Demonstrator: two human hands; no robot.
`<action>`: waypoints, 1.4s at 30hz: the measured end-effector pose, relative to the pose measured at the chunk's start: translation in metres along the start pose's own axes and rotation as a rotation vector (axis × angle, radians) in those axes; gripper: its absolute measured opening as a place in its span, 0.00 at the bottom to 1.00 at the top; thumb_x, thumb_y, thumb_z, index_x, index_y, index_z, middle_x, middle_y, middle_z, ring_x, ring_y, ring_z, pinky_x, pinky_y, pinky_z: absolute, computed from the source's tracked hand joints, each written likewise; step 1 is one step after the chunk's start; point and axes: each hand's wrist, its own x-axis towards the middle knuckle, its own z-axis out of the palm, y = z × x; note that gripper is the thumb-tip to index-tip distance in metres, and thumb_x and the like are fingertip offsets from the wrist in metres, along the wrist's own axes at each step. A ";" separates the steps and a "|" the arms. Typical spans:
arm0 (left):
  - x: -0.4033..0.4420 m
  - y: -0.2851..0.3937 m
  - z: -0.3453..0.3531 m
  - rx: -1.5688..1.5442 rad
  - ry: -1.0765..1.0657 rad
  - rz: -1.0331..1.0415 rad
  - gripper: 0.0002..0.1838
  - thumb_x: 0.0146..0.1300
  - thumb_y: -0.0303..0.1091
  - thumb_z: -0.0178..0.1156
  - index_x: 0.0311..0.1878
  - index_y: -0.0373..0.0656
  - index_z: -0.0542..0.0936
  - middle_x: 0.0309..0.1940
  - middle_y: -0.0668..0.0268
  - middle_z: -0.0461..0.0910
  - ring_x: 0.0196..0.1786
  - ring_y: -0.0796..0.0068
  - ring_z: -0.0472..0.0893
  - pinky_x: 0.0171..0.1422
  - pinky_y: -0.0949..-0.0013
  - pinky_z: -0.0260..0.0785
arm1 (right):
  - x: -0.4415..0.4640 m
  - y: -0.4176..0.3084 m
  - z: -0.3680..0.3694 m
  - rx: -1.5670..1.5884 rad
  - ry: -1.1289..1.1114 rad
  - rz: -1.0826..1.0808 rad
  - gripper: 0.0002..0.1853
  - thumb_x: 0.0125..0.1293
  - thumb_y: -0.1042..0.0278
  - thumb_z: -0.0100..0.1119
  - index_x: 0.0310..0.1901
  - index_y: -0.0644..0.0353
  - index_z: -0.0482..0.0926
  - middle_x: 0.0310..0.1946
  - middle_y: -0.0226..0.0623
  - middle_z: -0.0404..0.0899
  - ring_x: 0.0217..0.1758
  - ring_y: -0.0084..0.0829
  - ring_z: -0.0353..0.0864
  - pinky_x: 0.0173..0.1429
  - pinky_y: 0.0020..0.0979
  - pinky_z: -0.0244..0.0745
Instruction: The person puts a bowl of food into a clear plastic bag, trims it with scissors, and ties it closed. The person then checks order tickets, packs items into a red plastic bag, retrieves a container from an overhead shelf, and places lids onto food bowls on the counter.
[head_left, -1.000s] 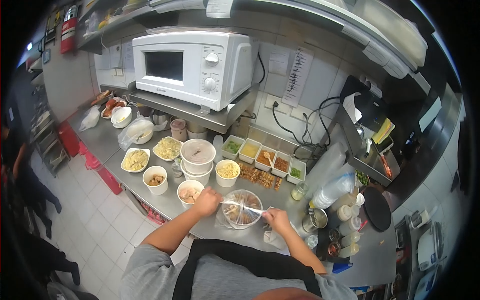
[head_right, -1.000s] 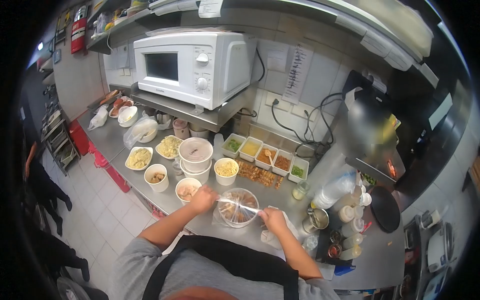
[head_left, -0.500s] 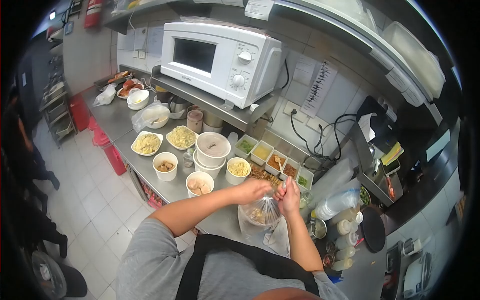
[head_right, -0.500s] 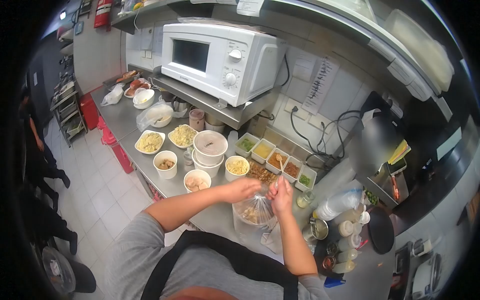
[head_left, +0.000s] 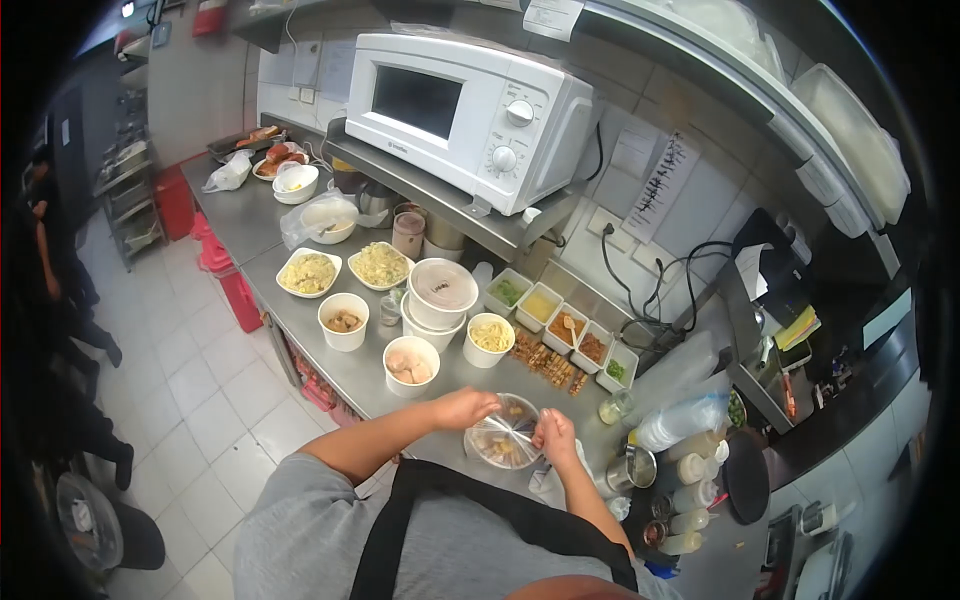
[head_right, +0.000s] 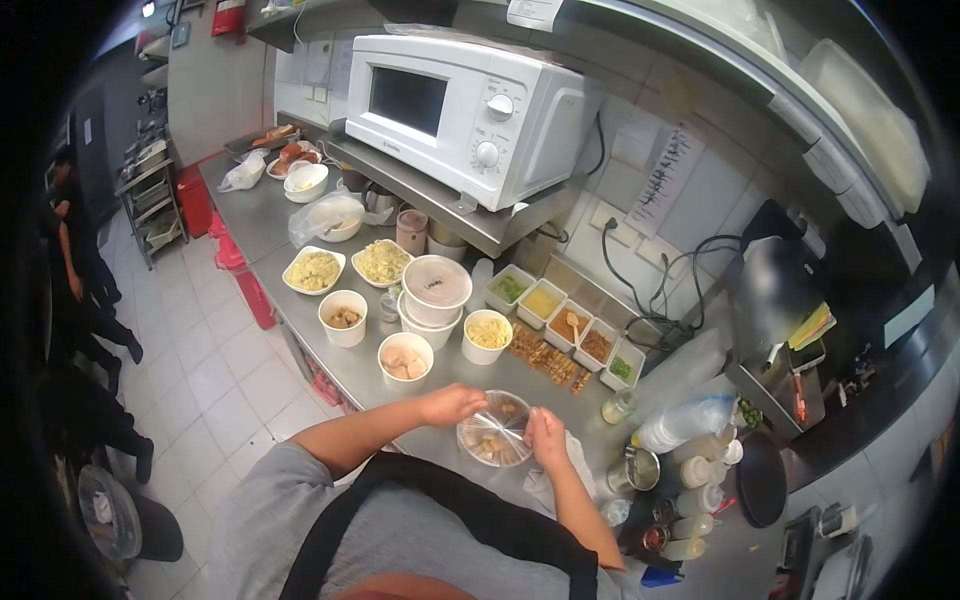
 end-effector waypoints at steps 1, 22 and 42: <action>-0.003 0.003 0.000 -0.043 -0.009 -0.037 0.16 0.70 0.42 0.48 0.34 0.38 0.72 0.26 0.50 0.75 0.32 0.45 0.75 0.38 0.53 0.67 | 0.001 -0.001 -0.002 -0.076 0.000 -0.021 0.15 0.72 0.60 0.49 0.28 0.56 0.64 0.17 0.27 0.64 0.18 0.19 0.65 0.22 0.25 0.65; 0.017 0.008 0.014 0.093 0.126 -0.198 0.15 0.52 0.38 0.67 0.34 0.42 0.72 0.26 0.55 0.79 0.32 0.49 0.80 0.35 0.54 0.71 | 0.016 -0.009 0.034 0.198 -0.135 0.002 0.08 0.63 0.67 0.57 0.32 0.63 0.78 0.38 0.38 0.78 0.45 0.31 0.75 0.48 0.31 0.69; -0.007 -0.001 0.027 -0.024 0.250 -0.143 0.17 0.43 0.42 0.71 0.39 0.53 0.82 0.56 0.70 0.69 0.65 0.64 0.61 0.62 0.48 0.50 | 0.011 -0.013 0.047 0.516 0.072 0.199 0.16 0.64 0.81 0.53 0.54 0.63 0.70 0.39 0.43 0.80 0.37 0.32 0.80 0.46 0.32 0.76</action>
